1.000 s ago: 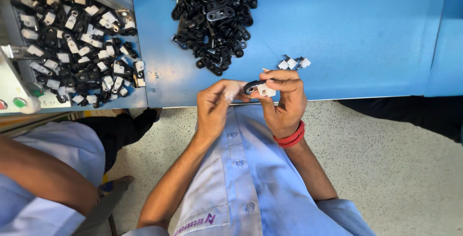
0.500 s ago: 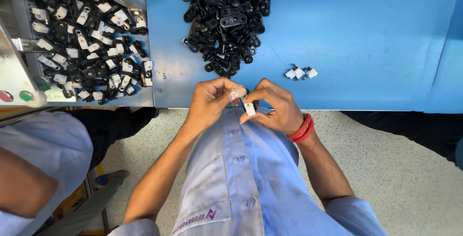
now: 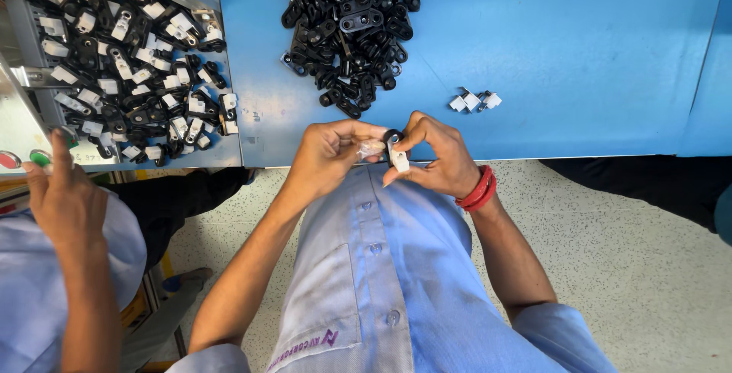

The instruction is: The person repeatedly picks up small black and white plastic parts from a blue workbench and joins them together by hand. The assembled units are placed into a small pile on the table. The person occasionally moves a blue bin and reorganizes the pile of black parts.

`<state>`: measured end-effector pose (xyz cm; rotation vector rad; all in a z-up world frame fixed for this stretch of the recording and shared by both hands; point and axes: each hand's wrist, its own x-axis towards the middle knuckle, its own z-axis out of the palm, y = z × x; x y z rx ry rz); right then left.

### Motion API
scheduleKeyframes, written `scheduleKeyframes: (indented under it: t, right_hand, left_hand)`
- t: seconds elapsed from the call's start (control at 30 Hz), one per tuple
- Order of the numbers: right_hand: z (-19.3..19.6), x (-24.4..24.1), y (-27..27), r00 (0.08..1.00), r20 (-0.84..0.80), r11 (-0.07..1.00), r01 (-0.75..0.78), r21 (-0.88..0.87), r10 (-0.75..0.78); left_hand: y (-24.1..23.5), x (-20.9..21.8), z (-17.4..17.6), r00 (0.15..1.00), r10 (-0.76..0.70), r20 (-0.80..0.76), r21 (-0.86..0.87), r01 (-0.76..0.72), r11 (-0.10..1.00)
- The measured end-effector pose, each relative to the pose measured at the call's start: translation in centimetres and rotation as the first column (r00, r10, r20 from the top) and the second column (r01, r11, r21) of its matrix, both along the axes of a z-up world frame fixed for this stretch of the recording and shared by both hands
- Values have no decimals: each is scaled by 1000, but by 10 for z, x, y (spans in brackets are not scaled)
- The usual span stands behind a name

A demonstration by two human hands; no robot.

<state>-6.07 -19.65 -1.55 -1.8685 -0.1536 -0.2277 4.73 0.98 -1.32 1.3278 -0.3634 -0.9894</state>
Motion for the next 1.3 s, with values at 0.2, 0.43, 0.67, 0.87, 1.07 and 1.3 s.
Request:
scheduleKeyframes:
  t: [0.2,0.43,0.67,0.87,1.07,1.3]
  right_hand:
    - [-9,-5,3,996,43,995,81,53,-84]
    - [-9,-14,2,990,83,993,116,17,-117]
    - [-6,-27,11,954,-284,993,114,40,-98]
    - [-26,-35,-11,933,-99,833,257,-490,-347]
    - [-56,-37,-53,826,-129,661,335,-672,-549]
    - [-80,-22,-52,813,-168,689,340,-640,-557]
  left_hand:
    - [-10,-21,-6,999,-39,-36,-154,33,988]
    - [-3,-30,-13,982,44,-182,-134,-69,989]
    - [-7,-43,-37,996,91,-18,-43,-92,995]
    - [30,-17,-71,715,213,666,145,-404,903]
    - [115,97,-98,193,-139,971,238,-780,578]
    - [81,87,-130,325,-109,939,331,-778,534]
